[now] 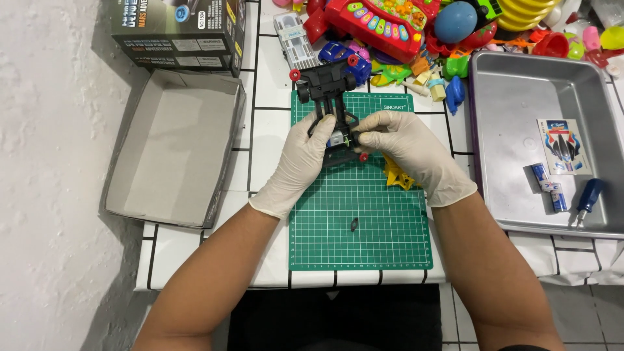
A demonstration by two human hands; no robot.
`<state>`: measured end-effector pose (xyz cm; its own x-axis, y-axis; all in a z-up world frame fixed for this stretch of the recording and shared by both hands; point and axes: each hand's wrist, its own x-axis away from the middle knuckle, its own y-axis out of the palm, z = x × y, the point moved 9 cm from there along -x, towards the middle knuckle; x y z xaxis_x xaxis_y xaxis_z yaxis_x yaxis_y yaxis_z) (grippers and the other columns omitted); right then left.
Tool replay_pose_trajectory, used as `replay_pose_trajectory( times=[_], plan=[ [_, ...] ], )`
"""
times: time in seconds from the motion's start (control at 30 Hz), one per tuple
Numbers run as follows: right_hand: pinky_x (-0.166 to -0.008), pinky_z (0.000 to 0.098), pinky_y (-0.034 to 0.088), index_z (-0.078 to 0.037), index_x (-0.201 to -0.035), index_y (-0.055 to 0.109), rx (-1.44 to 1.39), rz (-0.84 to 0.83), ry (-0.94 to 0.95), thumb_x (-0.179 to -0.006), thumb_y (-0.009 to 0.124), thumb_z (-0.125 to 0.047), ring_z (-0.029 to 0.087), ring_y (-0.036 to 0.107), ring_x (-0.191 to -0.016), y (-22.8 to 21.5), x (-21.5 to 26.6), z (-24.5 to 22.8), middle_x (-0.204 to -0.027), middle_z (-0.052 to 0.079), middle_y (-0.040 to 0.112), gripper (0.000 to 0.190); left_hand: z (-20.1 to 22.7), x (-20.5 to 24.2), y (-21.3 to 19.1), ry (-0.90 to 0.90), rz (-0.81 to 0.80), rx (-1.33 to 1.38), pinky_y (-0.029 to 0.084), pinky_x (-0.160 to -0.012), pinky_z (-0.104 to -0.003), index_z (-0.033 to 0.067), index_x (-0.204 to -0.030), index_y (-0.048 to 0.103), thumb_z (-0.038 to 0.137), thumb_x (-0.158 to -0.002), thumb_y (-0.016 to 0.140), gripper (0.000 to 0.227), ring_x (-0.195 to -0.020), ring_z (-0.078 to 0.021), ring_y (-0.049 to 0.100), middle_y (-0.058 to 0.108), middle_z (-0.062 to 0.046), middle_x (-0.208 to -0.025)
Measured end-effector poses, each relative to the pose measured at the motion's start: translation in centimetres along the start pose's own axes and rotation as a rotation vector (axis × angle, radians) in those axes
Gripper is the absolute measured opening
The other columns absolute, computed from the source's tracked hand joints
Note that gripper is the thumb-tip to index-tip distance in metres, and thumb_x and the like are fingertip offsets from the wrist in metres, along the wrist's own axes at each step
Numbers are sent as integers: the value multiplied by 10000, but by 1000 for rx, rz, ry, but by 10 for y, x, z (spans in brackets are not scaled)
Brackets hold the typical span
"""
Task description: The person assembles a remote control car on a green cutting mat. They attach red wheels to the black chassis, secure the motor, and fit a yellow body shell onto the frame.
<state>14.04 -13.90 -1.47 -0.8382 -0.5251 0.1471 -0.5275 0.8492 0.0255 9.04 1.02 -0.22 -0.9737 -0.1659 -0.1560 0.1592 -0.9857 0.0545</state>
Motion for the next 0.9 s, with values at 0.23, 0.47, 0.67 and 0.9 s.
replay_pose_trajectory(
  times=[0.23,0.47,0.67,0.9],
  plan=[
    [-763,277,637,45,-1122,719,7,1,2,-882,755,-15,218,763,-840,1,-1,-6,-1037,191,749,250,6,0,0,-27,-8,19,543,-975,-405,111,-1186,722,353,-1042,588,311,-990,-195,683,753,-114,-1017],
    [-790,299,600,-5,-1152,722,155,23,-32,-892,773,-80,185,720,-847,1,7,-21,-1005,133,743,276,7,-4,-11,-44,-9,21,549,-795,-288,80,-981,753,301,-1008,654,244,-837,-125,604,676,-31,-837],
    [-726,266,520,-42,-1160,722,234,15,-58,-989,690,-209,144,633,-768,2,9,-22,-863,78,685,241,-10,-11,-19,-56,-9,101,579,-775,-264,61,-1097,762,240,-988,702,218,-827,-88,608,702,-4,-856],
    [-933,390,489,-59,-1336,643,270,-12,-228,-1085,504,-290,235,656,-940,12,20,-50,-942,124,706,368,-14,-12,-21,-32,10,62,555,-853,-282,78,-1131,768,232,-989,711,217,-911,-86,589,740,-14,-957]
  ],
)
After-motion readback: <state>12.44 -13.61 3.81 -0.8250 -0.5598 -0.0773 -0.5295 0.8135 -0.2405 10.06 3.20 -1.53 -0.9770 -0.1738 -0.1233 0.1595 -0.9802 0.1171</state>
